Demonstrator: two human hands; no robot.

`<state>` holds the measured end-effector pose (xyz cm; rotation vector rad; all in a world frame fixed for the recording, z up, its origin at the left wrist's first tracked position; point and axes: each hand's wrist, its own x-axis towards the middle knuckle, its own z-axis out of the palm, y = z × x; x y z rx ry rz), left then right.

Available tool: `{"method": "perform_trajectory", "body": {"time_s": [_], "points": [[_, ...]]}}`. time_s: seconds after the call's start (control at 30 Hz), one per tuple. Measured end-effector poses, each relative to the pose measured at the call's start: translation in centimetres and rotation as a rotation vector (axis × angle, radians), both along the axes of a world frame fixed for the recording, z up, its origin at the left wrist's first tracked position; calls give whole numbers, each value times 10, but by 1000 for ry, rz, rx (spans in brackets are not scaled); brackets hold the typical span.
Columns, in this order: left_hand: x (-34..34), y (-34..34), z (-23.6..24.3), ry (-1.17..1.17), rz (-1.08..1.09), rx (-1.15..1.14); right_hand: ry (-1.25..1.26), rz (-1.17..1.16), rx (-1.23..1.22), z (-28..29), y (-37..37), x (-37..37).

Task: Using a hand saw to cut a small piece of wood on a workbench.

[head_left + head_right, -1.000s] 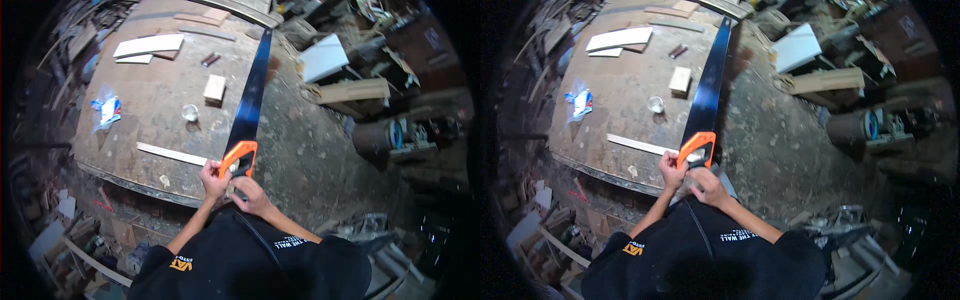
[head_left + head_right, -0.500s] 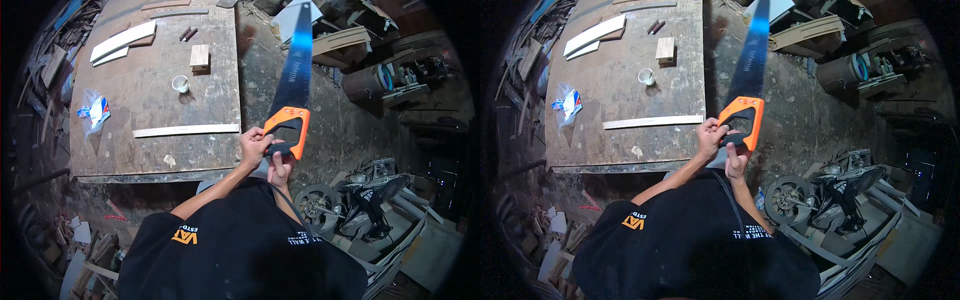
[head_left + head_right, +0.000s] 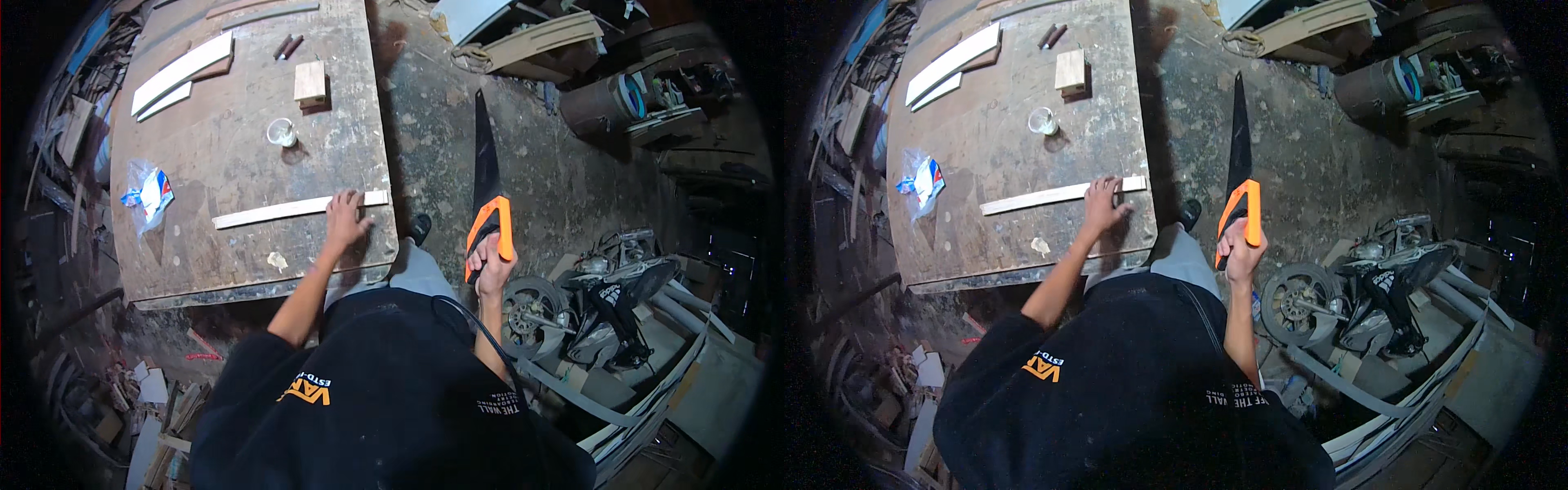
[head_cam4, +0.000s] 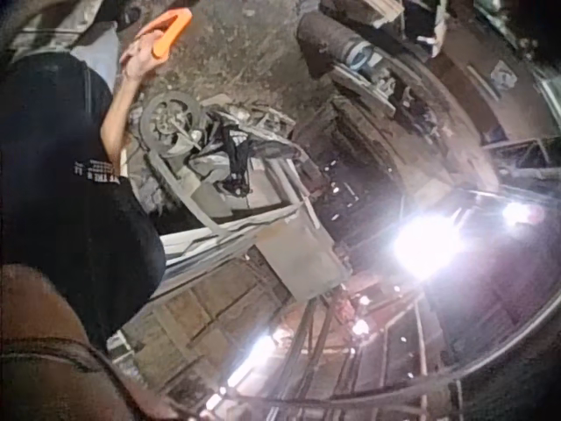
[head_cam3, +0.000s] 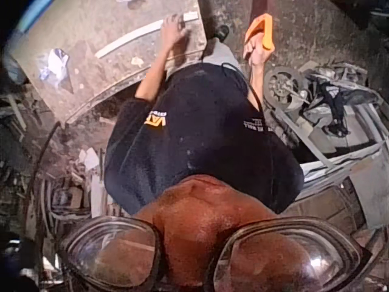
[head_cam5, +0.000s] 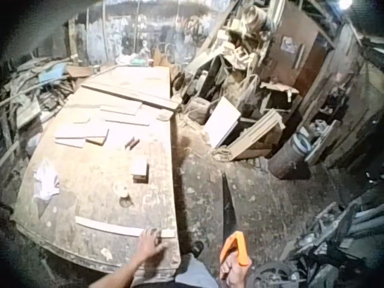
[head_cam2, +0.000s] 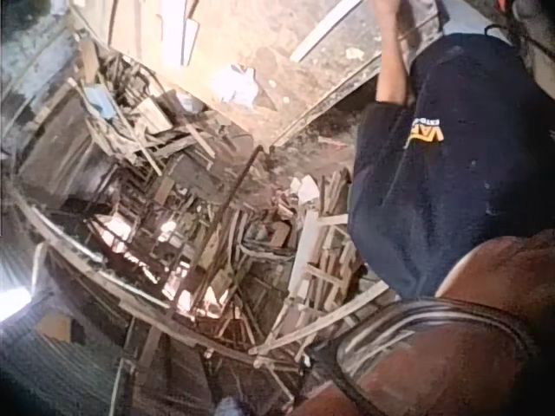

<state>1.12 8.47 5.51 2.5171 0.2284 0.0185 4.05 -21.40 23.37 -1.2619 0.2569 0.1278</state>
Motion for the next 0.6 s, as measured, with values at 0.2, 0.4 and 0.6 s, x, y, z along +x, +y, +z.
{"method": "perform_trajectory", "body": {"time_s": [0.2, 0.4, 0.6], "points": [[21, 5, -41, -127, -145, 110, 153, 76, -70, -19, 17, -3], [38, -26, -31, -60, -23, 92, 250, 192, -72, -48, 39, 8], [41, -29, -28, -46, 81, 40, 309, 287, -59, -61, 64, 24]]}}
